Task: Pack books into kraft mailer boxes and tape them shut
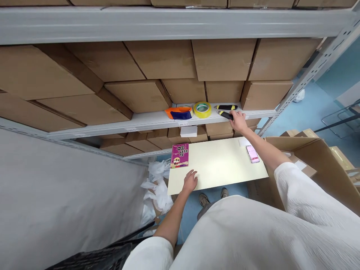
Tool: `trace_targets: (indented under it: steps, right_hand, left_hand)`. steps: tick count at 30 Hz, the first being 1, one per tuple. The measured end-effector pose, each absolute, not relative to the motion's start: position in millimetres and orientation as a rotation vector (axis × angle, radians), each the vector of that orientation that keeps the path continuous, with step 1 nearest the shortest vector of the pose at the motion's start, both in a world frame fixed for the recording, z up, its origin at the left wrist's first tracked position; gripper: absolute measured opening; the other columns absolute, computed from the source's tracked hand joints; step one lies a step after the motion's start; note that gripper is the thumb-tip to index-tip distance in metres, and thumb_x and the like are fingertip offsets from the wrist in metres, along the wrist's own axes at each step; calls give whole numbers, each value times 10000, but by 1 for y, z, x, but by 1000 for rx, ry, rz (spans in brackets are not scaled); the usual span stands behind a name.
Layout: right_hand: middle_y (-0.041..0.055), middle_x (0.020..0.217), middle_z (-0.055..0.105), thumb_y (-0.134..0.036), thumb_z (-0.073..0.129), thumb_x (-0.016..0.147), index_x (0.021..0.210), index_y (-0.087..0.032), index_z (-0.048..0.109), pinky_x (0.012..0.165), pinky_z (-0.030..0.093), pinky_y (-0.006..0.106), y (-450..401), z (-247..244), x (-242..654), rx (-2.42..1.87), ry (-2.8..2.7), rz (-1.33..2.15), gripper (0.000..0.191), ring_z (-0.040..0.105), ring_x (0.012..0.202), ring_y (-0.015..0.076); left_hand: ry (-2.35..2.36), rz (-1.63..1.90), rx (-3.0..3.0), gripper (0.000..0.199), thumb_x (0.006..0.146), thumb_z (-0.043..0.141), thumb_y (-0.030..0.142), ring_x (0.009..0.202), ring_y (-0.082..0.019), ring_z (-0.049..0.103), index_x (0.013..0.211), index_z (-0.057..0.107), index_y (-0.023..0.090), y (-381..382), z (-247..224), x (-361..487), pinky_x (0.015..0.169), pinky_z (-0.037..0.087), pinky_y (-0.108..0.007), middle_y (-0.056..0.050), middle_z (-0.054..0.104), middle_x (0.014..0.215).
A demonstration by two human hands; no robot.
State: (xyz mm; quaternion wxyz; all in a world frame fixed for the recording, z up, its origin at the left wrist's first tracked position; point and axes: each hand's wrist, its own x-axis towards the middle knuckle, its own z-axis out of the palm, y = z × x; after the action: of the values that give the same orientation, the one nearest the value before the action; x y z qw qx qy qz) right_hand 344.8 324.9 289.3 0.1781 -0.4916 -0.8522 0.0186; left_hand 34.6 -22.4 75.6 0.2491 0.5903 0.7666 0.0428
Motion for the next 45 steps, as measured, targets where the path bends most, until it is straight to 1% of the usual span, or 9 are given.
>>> trace_targets:
  steps: [4, 9, 12, 16, 24, 30, 35, 43, 45]
  right_hand:
    - [199, 1398, 672, -295, 488, 1000, 1468, -179, 501, 1042, 425, 513, 276, 253, 363, -1593, -2207, 174, 482, 552, 1240, 398]
    - [114, 1237, 736, -284, 560, 980, 1347, -245, 539, 867, 502, 384, 207, 181, 390, -2004, -2042, 669, 370, 682, 1047, 312]
    - [150, 1265, 719, -283, 583, 1003, 1304, -209, 551, 806, 496, 357, 176, 141, 407, -2216, -2012, 817, 312, 696, 1063, 300]
    - [190, 1331, 678, -256, 574, 1026, 1293, -181, 564, 837, 504, 367, 153, 104, 422, -2328, -2041, 858, 277, 680, 1147, 308]
    - [217, 1350, 638, -246, 549, 1058, 1389, -155, 562, 908, 517, 387, 141, 73, 435, -2328, -2189, 849, 343, 644, 1209, 327]
    - [231, 1378, 625, -258, 521, 1072, 1421, -149, 571, 974, 496, 424, 137, 73, 437, -2339, -2279, 782, 370, 608, 1251, 349]
    - [244, 1430, 606, -299, 425, 1100, 1387, -142, 624, 1065, 458, 484, 143, 96, 418, -2254, -2306, 609, 383, 552, 1313, 377]
    - [187, 1271, 671, -310, 410, 1103, 1313, -162, 686, 1045, 475, 469, 205, 216, 289, -1376, -2325, 370, 377, 594, 1186, 346]
    - [185, 1305, 667, -307, 425, 1103, 1337, -157, 682, 1046, 470, 457, 220, 252, 250, -1244, -2343, 310, 379, 590, 1191, 339]
  left_hand:
    - [2055, 83, 1614, 489, 1003, 499, 202, 1558, -293, 509, 1459, 676, 211, -21, 73, 39, 1281, 445, -461, -116, 561, 1665]
    - [2010, 31, 1624, 487, 993, 514, 185, 1550, -278, 521, 1449, 681, 215, -26, 68, 41, 1290, 433, -438, -105, 582, 1649]
    - [2003, 18, 1631, 475, 993, 520, 195, 1544, -266, 525, 1437, 688, 226, -34, 64, 39, 1296, 423, -427, -98, 601, 1630]
    - [1980, -23, 1627, 488, 983, 523, 204, 1545, -256, 521, 1444, 682, 228, -45, 58, 38, 1299, 417, -421, -90, 616, 1612]
    - [1926, -106, 1606, 507, 975, 526, 184, 1547, -265, 515, 1458, 673, 231, -51, 58, 38, 1302, 419, -441, -83, 601, 1629]
    - [1914, -127, 1604, 499, 1005, 500, 188, 1565, -251, 493, 1479, 655, 193, -47, 60, 35, 1309, 396, -400, -108, 563, 1662]
    - [1918, -65, 1605, 492, 1007, 505, 198, 1552, -264, 509, 1474, 658, 204, -45, 59, 27, 1292, 415, -435, -107, 575, 1652]
    - [1975, 108, 1573, 451, 965, 559, 195, 1506, -298, 565, 1392, 705, 199, -40, 50, -5, 1282, 426, -471, -132, 639, 1578]
    - [1981, 153, 1560, 437, 960, 566, 199, 1499, -300, 572, 1371, 714, 204, -41, 48, -16, 1280, 429, -472, -133, 649, 1565]
